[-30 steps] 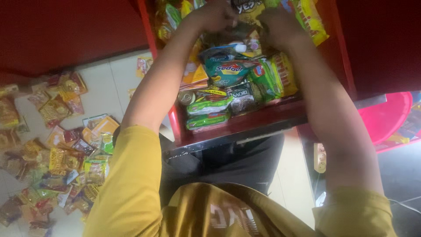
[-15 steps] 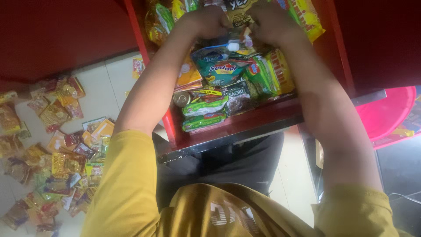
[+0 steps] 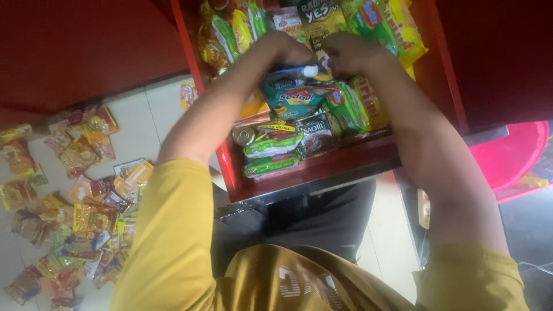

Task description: The person sits on the floor and repeatedly picks up small snack packets from a scattered pile, then places them into a red shelf or drawer. The person handles the packets one at a time, moving them from the floor to the shelf throughout the clip.

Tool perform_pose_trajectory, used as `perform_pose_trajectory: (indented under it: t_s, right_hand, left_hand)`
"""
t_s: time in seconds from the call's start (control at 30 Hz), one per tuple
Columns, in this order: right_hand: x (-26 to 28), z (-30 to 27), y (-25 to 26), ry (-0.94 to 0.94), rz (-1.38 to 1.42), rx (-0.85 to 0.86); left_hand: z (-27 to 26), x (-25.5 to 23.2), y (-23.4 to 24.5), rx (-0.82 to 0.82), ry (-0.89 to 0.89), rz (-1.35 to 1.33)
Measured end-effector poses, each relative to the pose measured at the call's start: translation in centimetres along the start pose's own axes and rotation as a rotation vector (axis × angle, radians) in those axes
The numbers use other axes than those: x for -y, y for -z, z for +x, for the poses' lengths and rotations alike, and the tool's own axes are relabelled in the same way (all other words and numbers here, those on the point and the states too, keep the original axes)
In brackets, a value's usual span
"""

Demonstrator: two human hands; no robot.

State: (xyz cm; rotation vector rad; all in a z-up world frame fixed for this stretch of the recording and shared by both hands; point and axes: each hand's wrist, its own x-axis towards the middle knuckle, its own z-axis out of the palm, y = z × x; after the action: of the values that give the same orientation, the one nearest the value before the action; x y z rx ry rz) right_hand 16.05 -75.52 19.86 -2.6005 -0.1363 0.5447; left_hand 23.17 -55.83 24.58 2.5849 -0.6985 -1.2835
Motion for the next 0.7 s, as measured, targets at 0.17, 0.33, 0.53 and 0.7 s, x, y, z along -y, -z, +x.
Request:
perform_pose_trajectory:
  t_s: [0.17, 0.33, 0.53, 0.7]
  right_hand:
    - [-0.6, 0.5, -0.1, 0.131, -0.102, -0.046]
    - [-0.3, 0.1, 0.1, 0.02, -0.044, -0.048]
    - [0.6, -0.5, 0.9, -0.059, 0.075, -0.004]
    - [0.0, -0.2, 1.1, 0.007, -0.121, -0.08]
  left_hand:
    - [-0.1, 0.0, 0.2, 0.206, -0.044, -0.118]
    - [-0.1, 0.2, 0.9, 0.082, -0.149, 0.077]
    - [1.0, 0.5, 0.1, 0.147, -0.051, -0.012]
    - [1.5, 2.9, 2.9, -0.112, -0.673, 0.372]
